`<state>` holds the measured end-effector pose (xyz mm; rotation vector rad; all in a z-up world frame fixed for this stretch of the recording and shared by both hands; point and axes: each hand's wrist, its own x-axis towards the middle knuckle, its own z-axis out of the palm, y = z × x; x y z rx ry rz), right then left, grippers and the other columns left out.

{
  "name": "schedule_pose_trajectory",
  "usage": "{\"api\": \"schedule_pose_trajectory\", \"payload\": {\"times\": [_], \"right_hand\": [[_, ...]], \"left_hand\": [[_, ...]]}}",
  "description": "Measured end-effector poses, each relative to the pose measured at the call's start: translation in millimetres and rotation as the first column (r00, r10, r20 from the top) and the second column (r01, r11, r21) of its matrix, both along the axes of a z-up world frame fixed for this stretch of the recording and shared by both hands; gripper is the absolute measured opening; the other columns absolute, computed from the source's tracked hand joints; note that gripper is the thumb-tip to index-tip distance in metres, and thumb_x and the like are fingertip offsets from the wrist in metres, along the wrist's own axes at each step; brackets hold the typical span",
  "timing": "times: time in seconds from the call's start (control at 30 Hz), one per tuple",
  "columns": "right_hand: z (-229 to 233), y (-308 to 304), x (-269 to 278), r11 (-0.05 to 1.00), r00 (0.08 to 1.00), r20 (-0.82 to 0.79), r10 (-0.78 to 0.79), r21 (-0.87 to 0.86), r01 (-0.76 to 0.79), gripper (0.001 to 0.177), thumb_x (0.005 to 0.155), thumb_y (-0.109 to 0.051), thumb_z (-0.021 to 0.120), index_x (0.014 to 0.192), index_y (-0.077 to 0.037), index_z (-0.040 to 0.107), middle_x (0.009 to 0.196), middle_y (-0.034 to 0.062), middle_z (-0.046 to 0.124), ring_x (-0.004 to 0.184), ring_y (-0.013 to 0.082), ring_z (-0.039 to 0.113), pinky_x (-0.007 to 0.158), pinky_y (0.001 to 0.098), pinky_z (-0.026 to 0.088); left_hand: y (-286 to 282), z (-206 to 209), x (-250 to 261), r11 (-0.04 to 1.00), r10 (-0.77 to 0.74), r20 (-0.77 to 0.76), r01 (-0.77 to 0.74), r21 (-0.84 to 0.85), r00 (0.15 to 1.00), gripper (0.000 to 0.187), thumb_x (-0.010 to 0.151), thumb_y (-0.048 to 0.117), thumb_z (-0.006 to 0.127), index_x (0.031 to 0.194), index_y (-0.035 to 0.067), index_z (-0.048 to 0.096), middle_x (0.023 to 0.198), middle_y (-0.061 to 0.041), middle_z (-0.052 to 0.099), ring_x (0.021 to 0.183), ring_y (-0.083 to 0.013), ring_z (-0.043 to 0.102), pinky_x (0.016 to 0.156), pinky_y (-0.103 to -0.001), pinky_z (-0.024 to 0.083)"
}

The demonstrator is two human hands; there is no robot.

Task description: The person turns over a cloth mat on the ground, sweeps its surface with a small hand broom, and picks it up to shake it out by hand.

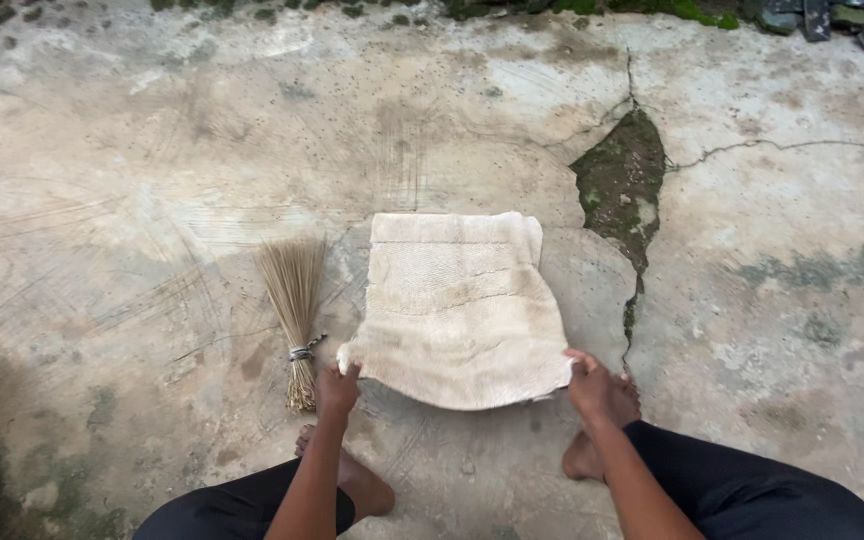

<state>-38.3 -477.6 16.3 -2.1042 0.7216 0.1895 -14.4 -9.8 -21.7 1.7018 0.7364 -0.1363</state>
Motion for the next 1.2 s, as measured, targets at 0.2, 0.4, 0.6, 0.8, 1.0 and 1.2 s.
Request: {"api": "schedule_pose_trajectory", "payload": {"times": [0.2,0.4,0.6,0.8,1.0,1.2], "right_hand": [[-56.8,6.4,-57.1,0.999,0.985,-0.171,-0.023,0.027,0.028,0.027,0.100,-0.008,0.054,0.117,-0.010,0.075,0.090,0.0127,0.079,0.070,0.0214,0.068,0.067,0.0362,0.052],[-78.6,18.6,-83.3,0.994,0.988,-0.149,-0.037,-0.107,0.021,0.025,0.098,-0.004,0.057,0.110,-0.008,0.078,0.105,0.0159,0.079,0.093,0.0261,0.075,0.084,0.0381,0.055],[-82.4,12.7,-92.9,0.990,0.929,-0.362,-0.082,-0.140,0.032,0.029,0.101,-0.008,0.055,0.121,-0.013,0.076,0.118,0.0154,0.076,0.104,0.0295,0.074,0.091,0.0409,0.055],[-72.6,15.3,-80.9,0.978,0.873,-0.487,0.021,-0.170,-0.119,0.035,0.097,-0.023,0.063,0.130,-0.012,0.070,0.119,0.0172,0.075,0.110,0.0325,0.071,0.095,0.0420,0.055],[-48.6,32.9,-69.6,0.995,0.904,-0.426,0.032,-0.069,-0.068,0.039,0.095,-0.023,0.063,0.132,-0.012,0.070,0.115,0.0240,0.075,0.105,0.0349,0.076,0.093,0.0459,0.059],[-51.6,58.4,-50.6,0.892,0.897,0.043,0.440,-0.139,-0.431,0.036,0.095,-0.021,0.065,0.130,-0.011,0.066,0.111,0.0221,0.067,0.098,0.0344,0.069,0.084,0.0425,0.056]], "left_hand": [[-12.2,-28.0,-62.7,0.908,-0.077,-0.296,0.190,0.374,0.952,0.033,0.090,0.034,0.077,0.087,0.000,0.077,0.071,-0.020,0.076,0.065,-0.0297,0.073,0.068,-0.043,0.054],[-9.2,-47.5,-90.5,0.876,0.055,-0.466,0.181,0.447,0.883,0.039,0.080,0.035,0.083,0.102,0.004,0.075,0.099,-0.022,0.075,0.099,-0.0395,0.074,0.087,-0.049,0.056],[-12.1,-29.1,-103.3,0.828,0.065,-0.492,0.228,0.512,0.868,0.054,0.083,0.034,0.078,0.127,0.006,0.065,0.123,-0.024,0.070,0.119,-0.0407,0.065,0.103,-0.046,0.050],[-29.0,8.9,-77.0,0.582,-0.013,-0.644,0.530,0.617,0.765,0.057,0.087,0.044,0.072,0.131,0.011,0.061,0.141,-0.027,0.056,0.133,-0.0430,0.052,0.115,-0.050,0.040],[-52.4,66.7,-30.8,0.733,-0.117,-0.466,0.393,0.556,0.877,0.070,0.089,0.042,0.072,0.147,0.010,0.050,0.144,-0.028,0.049,0.130,-0.0410,0.054,0.106,-0.050,0.047],[-48.6,179.0,53.5,0.626,-0.315,-0.342,0.465,0.626,0.885,0.060,0.095,0.043,0.068,0.143,0.010,0.053,0.139,-0.019,0.060,0.126,-0.0344,0.059,0.109,-0.054,0.042]]}}
